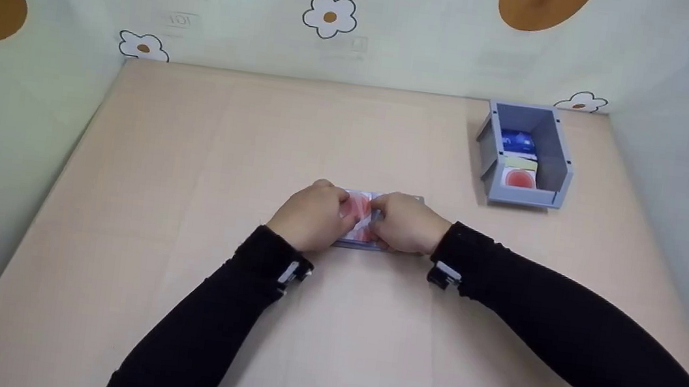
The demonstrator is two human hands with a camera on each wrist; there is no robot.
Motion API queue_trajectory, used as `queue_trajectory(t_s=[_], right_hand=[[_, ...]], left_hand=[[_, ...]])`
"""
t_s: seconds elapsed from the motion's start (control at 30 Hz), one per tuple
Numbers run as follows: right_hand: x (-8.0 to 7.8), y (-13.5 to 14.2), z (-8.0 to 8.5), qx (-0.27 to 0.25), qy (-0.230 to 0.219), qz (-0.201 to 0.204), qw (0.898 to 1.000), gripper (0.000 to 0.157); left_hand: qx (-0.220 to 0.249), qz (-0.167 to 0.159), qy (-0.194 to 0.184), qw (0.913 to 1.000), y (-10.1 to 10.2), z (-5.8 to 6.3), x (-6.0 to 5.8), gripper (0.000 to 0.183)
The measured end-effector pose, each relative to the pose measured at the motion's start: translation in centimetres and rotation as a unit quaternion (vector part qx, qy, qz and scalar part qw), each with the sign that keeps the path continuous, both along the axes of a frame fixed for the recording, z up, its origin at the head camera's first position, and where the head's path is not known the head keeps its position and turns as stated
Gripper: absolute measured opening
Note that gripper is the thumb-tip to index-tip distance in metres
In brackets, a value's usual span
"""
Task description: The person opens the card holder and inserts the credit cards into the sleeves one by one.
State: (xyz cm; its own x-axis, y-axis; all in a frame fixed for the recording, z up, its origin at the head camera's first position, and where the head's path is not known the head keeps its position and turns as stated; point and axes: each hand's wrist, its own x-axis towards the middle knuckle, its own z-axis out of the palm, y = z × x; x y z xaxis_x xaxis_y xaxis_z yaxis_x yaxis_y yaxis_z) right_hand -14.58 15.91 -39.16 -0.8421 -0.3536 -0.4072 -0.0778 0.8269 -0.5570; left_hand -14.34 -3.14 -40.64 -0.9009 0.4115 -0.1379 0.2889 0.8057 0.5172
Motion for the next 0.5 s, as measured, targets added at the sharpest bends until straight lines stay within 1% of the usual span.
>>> queue_trajectory(t_s=[0.1, 0.17, 0.23, 0.33, 0.4, 0.5], right_hand=[[0.0, 0.1, -0.1, 0.002, 0.012, 0.008, 1.000, 0.038], [0.0, 0.3, -0.1, 0.008, 0.024, 0.015, 1.000, 0.037], [0.0, 0.5, -0.2, 0.013, 0.036, 0.021, 0.999, 0.041], [-0.1, 0.8, 0.1, 0.010, 0.036, 0.019, 0.999, 0.051], [-0.2, 1.1, 0.4, 0.003, 0.030, 0.011, 0.999, 0.052], [-0.4, 1.9, 1.1, -0.006, 0.025, -0.006, 1.000, 0.050]], left_hand=[[-0.001, 0.004, -0.003, 1.0000, -0.1, 0.0, 0.0, 0.043], [-0.004, 0.005, -0.002, 1.0000, -0.1, 0.0, 0.0, 0.042], [-0.007, 0.006, -0.001, 1.0000, -0.1, -0.1, 0.0, 0.041], [-0.010, 0.007, 0.000, 0.9999, -0.1, 0.0, 0.0, 0.038], [-0.010, 0.008, 0.001, 0.9999, -0.1, 0.1, 0.0, 0.036], [-0.008, 0.012, 0.004, 0.9999, -0.1, 0.3, 0.0, 0.035]])
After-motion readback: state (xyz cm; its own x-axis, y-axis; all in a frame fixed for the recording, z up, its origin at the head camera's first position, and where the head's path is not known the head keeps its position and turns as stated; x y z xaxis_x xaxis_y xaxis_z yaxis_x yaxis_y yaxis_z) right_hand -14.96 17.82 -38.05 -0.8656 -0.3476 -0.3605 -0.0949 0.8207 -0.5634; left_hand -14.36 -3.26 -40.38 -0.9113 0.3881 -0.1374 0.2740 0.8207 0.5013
